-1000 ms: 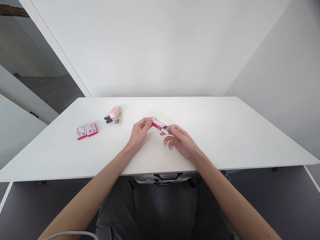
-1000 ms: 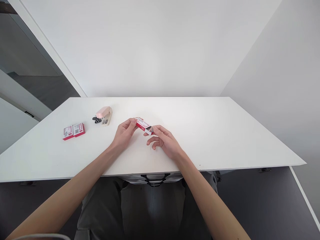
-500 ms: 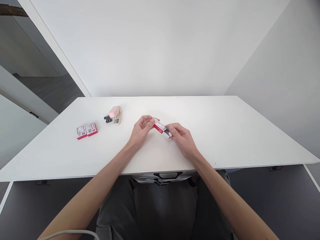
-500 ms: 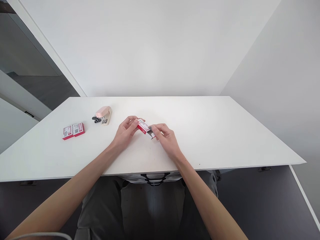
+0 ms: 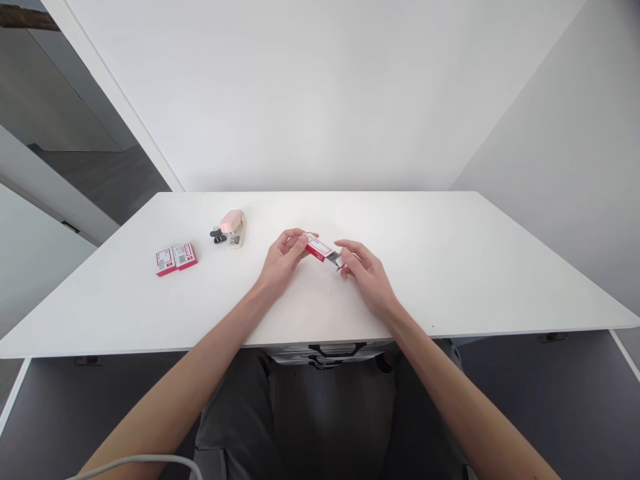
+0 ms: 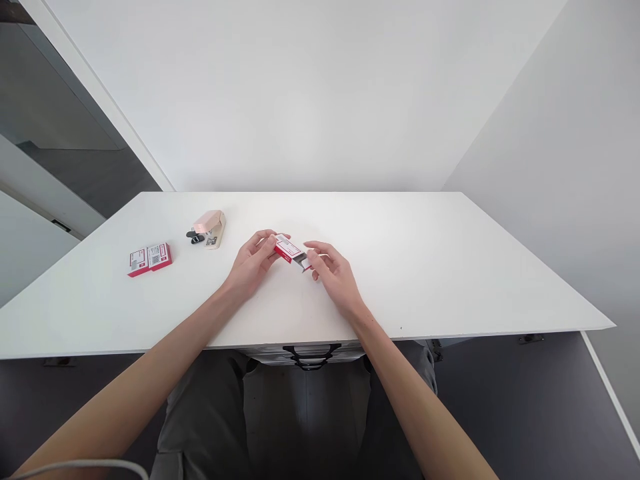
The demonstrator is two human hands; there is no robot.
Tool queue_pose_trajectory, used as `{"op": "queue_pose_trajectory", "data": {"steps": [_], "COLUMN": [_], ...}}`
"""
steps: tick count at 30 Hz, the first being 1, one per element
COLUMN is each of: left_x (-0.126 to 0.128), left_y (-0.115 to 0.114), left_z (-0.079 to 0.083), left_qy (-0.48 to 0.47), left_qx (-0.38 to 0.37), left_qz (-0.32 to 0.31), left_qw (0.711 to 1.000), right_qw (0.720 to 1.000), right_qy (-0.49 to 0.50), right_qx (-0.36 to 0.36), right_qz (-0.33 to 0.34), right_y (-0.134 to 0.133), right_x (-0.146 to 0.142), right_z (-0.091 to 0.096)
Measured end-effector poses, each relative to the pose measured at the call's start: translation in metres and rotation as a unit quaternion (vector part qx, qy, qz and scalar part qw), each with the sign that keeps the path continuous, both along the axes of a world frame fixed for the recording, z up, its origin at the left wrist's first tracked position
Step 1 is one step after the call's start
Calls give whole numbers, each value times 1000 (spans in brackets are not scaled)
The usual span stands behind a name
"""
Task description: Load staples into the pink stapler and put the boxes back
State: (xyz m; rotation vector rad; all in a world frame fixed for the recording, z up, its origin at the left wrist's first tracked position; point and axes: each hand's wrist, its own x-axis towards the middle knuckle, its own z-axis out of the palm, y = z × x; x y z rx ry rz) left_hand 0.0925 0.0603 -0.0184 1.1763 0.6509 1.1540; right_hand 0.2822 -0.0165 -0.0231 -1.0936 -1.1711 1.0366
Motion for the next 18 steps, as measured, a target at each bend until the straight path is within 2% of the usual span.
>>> {"op": "queue_pose_trajectory", "data": {"steps": [3,6,11,18], "left_x": [-1,-1,-1,-1], "left_y": [1,1,0,-7], "left_z": [0,0,-1,2], "left_qy": [-18,-24,1,112], "left_qx": [0,3,13,78], "left_qz": [11,11,-11,-67], "left_qw": [1000,1000,1000,988], "right_qw": [998,994,987,988], "right_qy": [63,94,139,127], "right_qx": [-28,-54,-63,-63], "right_qz": [-4,21,49,58], "right_y": [2,3,4,2], "right_x": [-1,-1,2,1], "right_z": [-2,-3,-6,-3]}}
